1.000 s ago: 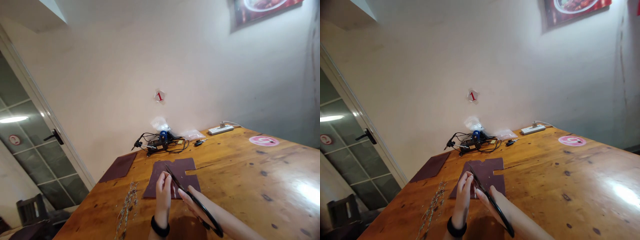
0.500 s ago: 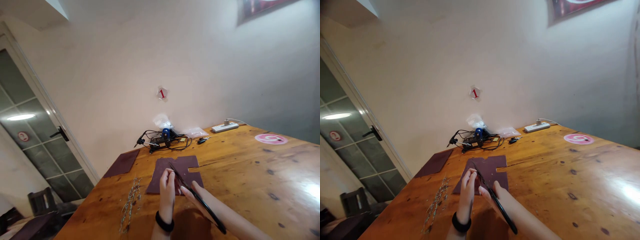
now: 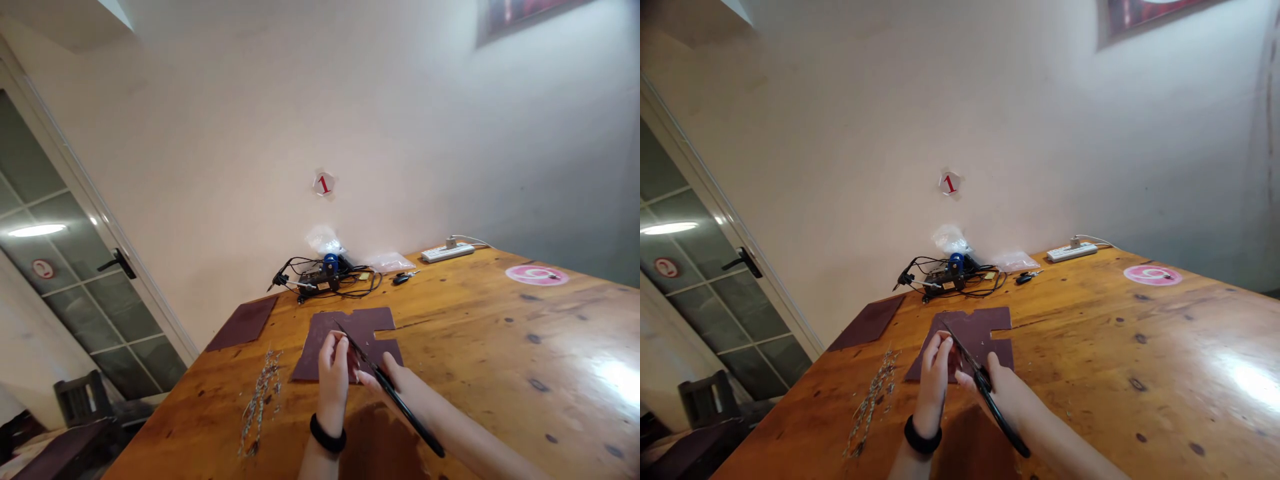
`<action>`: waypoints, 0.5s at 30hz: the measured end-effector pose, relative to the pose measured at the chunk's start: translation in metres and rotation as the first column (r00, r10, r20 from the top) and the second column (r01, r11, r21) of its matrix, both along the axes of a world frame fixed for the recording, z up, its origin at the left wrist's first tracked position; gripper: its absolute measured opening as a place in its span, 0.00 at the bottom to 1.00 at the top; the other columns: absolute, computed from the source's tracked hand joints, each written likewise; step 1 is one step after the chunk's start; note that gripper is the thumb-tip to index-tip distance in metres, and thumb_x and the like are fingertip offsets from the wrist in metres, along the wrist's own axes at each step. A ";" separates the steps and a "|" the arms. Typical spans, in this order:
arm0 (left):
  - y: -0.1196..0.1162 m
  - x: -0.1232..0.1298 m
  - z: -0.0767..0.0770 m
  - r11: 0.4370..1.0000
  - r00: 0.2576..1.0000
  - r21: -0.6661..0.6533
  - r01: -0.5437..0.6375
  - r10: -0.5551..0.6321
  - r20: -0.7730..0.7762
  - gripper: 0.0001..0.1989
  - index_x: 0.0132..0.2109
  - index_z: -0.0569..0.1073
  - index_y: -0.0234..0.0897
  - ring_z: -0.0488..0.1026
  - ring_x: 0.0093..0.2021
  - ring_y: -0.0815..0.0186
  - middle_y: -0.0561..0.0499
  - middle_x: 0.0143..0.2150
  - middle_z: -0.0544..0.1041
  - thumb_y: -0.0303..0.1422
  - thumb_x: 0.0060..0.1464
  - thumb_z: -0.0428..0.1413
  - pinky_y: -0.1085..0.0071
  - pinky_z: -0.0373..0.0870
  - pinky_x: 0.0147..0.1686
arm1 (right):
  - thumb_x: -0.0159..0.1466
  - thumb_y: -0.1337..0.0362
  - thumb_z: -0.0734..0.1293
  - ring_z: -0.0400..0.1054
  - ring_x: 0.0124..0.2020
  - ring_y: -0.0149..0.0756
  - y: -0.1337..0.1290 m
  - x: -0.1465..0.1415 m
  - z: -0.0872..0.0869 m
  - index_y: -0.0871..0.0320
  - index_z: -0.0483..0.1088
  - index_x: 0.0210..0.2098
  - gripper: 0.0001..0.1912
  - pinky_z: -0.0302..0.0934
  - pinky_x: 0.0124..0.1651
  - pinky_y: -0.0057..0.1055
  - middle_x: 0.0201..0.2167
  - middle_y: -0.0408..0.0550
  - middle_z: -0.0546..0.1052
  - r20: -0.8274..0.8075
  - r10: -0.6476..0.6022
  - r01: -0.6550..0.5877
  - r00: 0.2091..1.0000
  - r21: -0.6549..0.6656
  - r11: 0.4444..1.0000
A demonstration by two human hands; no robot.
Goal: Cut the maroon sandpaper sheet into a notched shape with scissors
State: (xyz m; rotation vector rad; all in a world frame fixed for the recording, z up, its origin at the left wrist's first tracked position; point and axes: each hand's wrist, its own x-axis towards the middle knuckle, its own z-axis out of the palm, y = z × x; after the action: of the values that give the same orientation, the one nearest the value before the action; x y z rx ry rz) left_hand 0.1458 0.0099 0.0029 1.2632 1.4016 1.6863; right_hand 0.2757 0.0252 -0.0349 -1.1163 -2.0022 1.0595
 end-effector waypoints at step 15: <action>0.000 -0.003 -0.001 1.000 1.000 0.023 0.019 -0.019 -0.001 0.10 0.27 0.65 0.40 0.61 0.17 0.71 0.59 0.18 0.65 0.40 0.51 0.52 0.75 0.58 0.19 | 0.60 0.41 0.59 0.67 0.28 0.42 -0.001 0.004 0.005 0.53 0.55 0.29 0.22 0.57 0.30 0.33 0.25 0.47 0.73 -0.076 0.014 -0.018 0.997 -0.050 0.999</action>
State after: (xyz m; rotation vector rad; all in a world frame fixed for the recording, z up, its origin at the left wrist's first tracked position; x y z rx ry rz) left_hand 0.1429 0.0101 0.0023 1.2865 1.3705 1.6944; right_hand 0.2801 0.0239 -0.0301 -1.0716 -1.9378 1.1502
